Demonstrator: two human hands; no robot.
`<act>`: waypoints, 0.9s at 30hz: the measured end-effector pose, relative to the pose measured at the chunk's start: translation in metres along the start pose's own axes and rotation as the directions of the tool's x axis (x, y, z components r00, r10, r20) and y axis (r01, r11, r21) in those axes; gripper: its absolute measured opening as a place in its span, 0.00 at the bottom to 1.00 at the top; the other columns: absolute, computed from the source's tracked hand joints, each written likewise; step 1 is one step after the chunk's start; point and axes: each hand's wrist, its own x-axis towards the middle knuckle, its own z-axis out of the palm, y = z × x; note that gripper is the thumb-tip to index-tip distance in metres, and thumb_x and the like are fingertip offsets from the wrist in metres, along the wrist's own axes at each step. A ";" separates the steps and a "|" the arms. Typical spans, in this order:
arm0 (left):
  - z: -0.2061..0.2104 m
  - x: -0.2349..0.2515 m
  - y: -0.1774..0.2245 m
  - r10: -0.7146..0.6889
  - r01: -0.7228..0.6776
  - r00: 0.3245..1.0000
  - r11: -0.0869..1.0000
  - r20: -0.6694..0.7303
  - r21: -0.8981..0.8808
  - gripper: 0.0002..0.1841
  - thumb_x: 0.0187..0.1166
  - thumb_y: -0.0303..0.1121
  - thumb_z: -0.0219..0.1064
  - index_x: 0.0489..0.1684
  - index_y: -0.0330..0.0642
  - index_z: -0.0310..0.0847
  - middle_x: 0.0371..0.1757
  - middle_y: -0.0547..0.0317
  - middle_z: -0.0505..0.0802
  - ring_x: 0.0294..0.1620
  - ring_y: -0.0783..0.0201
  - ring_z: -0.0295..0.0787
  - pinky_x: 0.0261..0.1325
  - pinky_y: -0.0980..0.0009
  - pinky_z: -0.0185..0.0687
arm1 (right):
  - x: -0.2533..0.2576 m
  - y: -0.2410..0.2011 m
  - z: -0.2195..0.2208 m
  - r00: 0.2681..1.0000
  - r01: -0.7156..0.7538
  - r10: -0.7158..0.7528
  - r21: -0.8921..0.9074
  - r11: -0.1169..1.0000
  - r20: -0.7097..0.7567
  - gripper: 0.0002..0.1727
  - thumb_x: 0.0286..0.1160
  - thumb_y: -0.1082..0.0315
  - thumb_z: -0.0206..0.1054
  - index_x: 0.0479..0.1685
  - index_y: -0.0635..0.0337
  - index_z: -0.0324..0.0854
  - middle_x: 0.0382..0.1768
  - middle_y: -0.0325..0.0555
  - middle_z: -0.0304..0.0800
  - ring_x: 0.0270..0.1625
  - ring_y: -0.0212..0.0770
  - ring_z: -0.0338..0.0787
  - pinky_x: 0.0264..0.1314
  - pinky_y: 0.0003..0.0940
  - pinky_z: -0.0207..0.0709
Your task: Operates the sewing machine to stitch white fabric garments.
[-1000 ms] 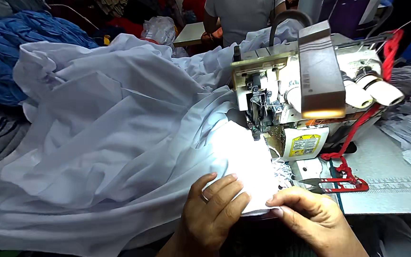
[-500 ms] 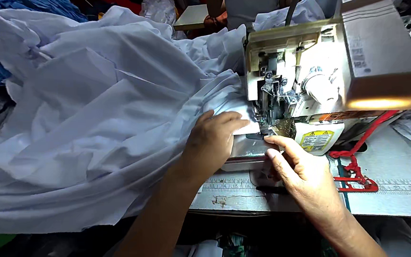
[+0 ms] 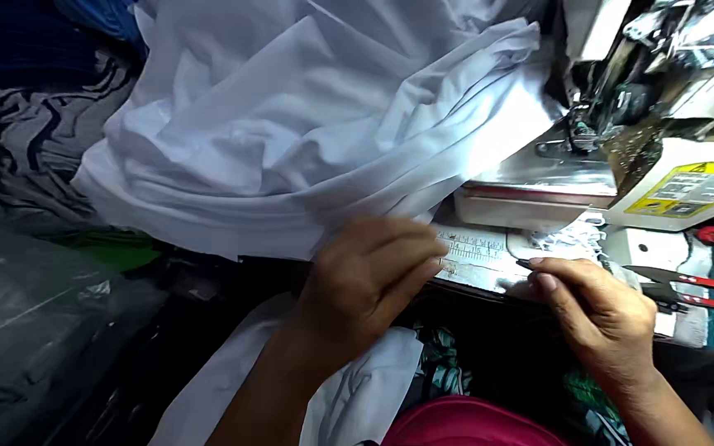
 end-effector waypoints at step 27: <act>0.036 -0.173 0.019 -0.816 0.753 0.571 0.476 0.092 -0.453 0.07 0.76 0.30 0.68 0.35 0.37 0.90 0.32 0.72 0.91 0.33 0.88 0.84 0.41 0.87 0.81 | -0.031 -0.063 0.062 0.705 -0.208 0.058 0.127 0.970 0.707 0.30 0.89 0.44 0.50 0.54 0.60 0.92 0.43 0.50 0.96 0.47 0.44 0.96 0.48 0.42 0.88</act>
